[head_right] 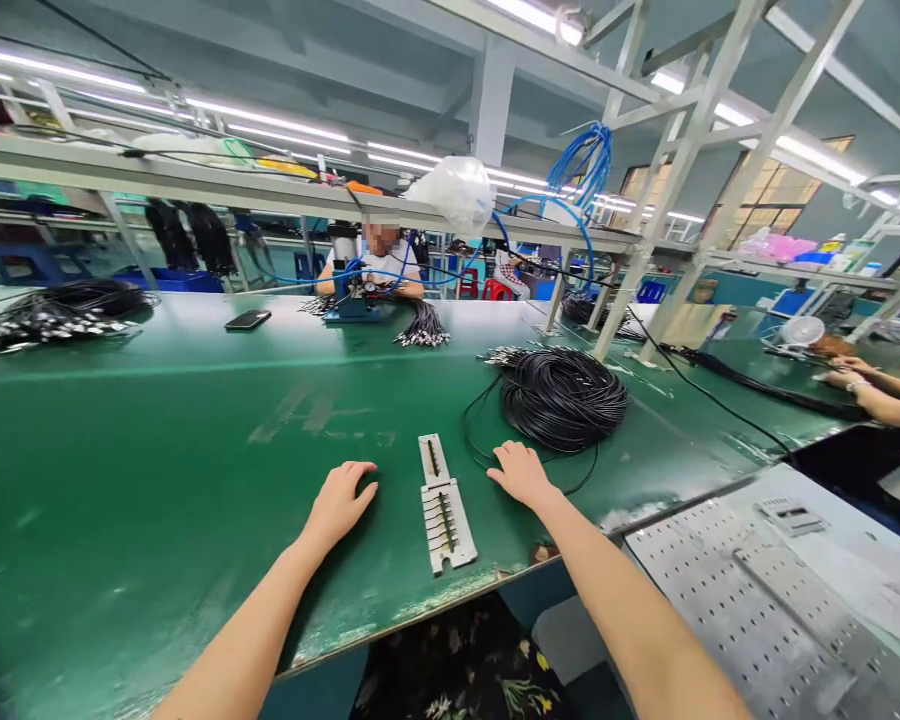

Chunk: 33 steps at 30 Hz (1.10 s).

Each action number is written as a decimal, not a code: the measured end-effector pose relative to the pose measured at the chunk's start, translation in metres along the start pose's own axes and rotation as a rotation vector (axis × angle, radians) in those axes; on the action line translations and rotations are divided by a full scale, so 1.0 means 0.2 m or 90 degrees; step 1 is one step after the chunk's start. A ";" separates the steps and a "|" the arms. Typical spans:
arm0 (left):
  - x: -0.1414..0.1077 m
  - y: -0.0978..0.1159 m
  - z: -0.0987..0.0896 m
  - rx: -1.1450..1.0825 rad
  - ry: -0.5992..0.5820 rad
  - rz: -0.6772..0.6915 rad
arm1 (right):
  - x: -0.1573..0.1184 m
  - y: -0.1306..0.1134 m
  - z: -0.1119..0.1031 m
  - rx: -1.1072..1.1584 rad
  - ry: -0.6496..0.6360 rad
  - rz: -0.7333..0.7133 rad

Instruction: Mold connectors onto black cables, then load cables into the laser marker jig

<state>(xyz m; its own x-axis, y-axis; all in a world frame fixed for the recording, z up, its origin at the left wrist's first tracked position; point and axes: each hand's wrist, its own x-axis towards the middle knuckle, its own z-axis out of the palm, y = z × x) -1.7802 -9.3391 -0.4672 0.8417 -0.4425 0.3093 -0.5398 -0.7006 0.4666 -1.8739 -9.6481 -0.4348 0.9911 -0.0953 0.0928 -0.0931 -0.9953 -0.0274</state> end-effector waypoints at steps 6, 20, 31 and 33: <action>0.02 -0.04 0.04 0.003 0.002 0.022 | 0.01 0.19 -0.05 0.008 0.110 0.068; 0.04 -0.06 0.07 0.012 0.009 0.027 | 0.47 0.73 -0.26 0.011 0.009 0.242; 0.02 -0.06 0.05 0.009 -0.010 0.046 | 0.69 0.81 -0.26 0.079 -0.091 0.275; 0.01 -0.05 0.04 0.008 -0.007 0.049 | 0.70 0.84 -0.36 0.130 -0.074 0.274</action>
<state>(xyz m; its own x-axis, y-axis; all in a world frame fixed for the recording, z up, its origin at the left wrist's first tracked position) -1.7726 -9.3382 -0.4780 0.7979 -0.5012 0.3350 -0.6027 -0.6710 0.4317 -1.7583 -9.8290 -0.3549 0.8721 -0.4824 -0.0815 -0.4873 -0.8413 -0.2339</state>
